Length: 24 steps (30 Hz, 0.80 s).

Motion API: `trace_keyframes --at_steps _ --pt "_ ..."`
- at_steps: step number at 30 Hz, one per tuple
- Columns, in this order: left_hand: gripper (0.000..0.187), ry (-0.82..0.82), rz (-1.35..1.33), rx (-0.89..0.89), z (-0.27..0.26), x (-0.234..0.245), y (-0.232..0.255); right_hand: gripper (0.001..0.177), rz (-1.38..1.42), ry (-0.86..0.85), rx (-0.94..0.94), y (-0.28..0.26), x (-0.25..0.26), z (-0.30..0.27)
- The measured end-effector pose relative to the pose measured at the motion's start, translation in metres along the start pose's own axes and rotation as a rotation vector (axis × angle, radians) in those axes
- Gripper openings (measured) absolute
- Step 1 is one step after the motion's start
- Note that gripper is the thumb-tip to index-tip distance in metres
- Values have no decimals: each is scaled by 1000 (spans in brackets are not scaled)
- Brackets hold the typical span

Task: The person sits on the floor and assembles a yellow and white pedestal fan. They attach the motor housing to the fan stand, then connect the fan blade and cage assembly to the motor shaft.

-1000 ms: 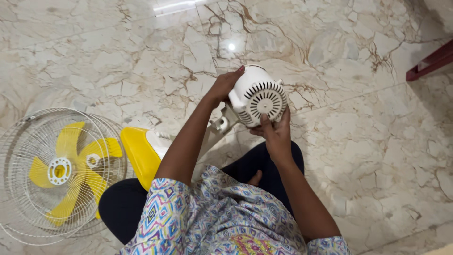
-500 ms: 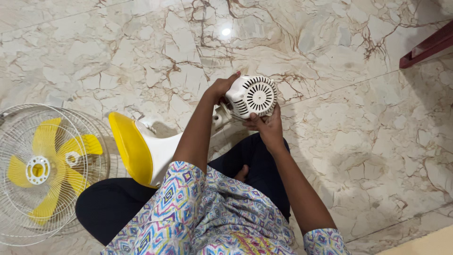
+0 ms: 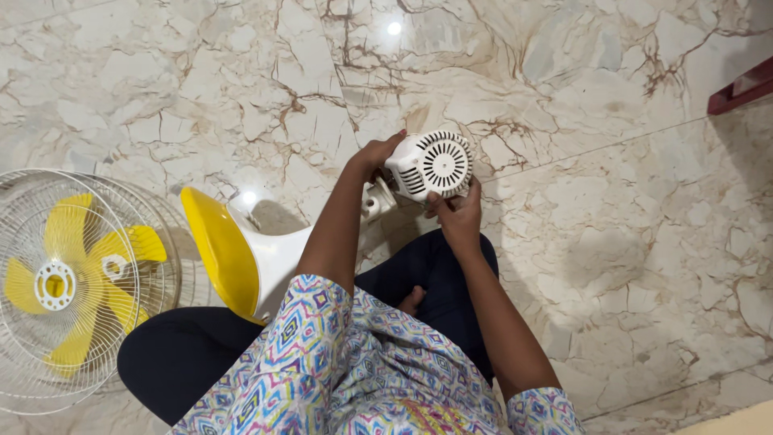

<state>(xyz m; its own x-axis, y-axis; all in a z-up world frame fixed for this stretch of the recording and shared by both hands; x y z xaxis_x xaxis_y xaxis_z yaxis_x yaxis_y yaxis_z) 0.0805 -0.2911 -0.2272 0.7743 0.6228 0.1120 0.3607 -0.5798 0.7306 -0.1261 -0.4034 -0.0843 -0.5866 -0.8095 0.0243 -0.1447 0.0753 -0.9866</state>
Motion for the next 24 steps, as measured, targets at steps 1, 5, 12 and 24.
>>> trace_keyframes --at_steps 1,5,12,24 --pt "94 -20 -13 -8 -3 -1 -4 81 -2 1 63 -4 1 0" --pt "79 -144 -205 -80 -8 -5 -11 95 -458 170 173 -11 17 4" --pt "50 -279 -400 -261 -34 -5 -22 91 169 -152 197 25 -1 20" --pt "55 -140 -235 -415 -38 -5 -10 86 816 -227 -214 91 3 39"
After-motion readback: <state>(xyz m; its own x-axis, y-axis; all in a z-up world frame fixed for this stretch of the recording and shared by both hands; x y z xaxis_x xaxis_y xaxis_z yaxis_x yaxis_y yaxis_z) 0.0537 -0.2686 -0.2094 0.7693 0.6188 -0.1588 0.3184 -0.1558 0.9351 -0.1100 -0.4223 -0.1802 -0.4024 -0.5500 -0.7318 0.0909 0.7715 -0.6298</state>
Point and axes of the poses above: each hand's wrist, its own z-axis towards the middle knuckle, its own x-axis out of the back of the hand, y = z × x, the point moved 10 cm from there along z, towards the middle knuckle, and after that the axes turned 6 degrees about -x, right-handed, at the moved point
